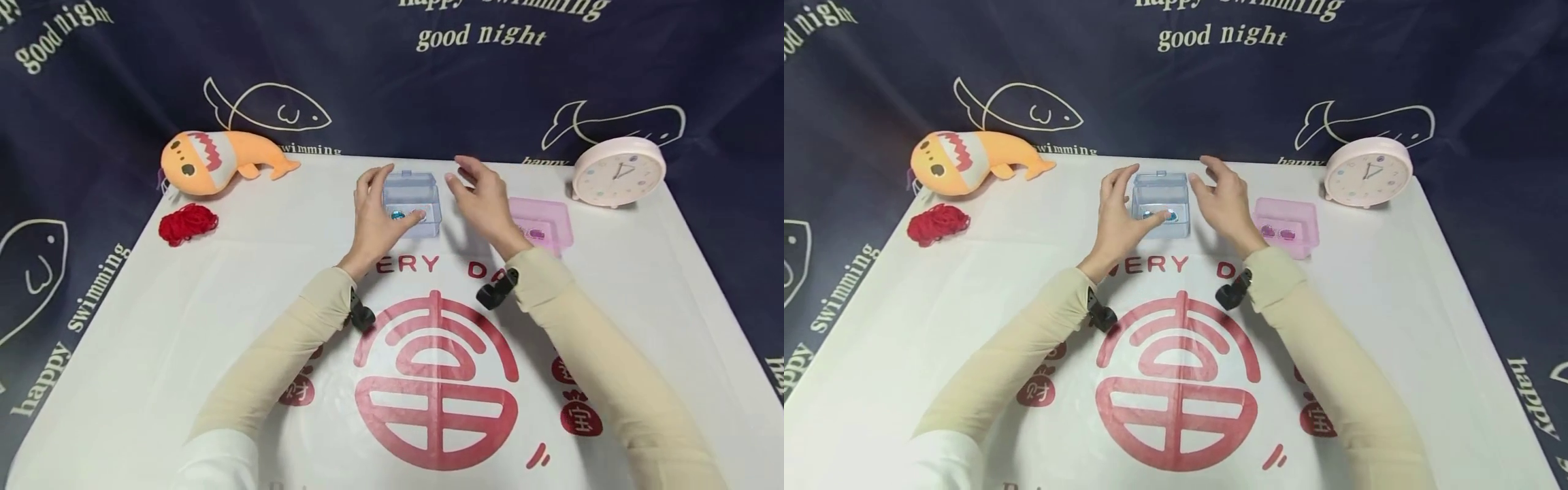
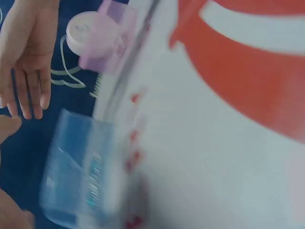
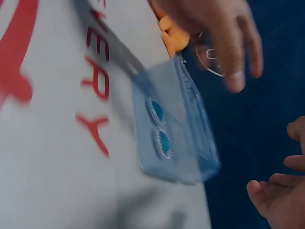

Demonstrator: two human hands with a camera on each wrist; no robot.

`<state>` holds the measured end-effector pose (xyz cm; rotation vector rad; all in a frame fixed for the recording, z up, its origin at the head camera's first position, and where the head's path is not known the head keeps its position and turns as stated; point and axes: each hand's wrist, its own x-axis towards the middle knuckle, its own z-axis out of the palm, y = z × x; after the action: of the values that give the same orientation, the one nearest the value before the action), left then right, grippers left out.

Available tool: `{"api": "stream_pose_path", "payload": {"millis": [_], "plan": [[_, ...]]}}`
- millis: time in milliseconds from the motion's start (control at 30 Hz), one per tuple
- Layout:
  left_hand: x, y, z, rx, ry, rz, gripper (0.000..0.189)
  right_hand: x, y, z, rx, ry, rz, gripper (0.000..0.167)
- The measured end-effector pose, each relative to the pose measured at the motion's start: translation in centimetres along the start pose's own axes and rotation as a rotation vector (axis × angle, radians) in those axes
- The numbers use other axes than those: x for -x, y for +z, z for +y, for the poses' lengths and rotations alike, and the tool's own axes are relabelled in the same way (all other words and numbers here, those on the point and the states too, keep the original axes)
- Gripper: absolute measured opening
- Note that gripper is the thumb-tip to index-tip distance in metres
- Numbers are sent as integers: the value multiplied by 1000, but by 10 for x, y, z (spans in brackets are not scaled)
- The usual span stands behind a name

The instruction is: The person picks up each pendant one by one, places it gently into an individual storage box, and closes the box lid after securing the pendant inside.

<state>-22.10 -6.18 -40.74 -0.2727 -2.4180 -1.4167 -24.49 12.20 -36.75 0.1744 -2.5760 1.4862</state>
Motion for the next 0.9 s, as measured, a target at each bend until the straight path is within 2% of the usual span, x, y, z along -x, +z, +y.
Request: {"api": "stream_pose_path", "payload": {"millis": [133,233,300,367,500,700,900], "plan": [[0,4,-20,54,-122,-45,101,-12,22,8,-39,127,-66,49],[1,10,-31,157,-186,-71,104,-17,35,15,-82,218,-103,50],[2,12,-34,181,-213,-85,103,-20,42,19,-111,260,-107,50],[3,12,-36,185,-219,-92,99,-21,47,21,-140,278,-98,47],[4,11,-37,115,-201,-93,95,-25,50,23,-180,286,-62,44],[4,10,-36,121,-206,-89,95,-33,47,20,-241,327,-21,44],[3,10,-36,132,-215,-94,94,-37,45,10,-227,330,0,48]]}}
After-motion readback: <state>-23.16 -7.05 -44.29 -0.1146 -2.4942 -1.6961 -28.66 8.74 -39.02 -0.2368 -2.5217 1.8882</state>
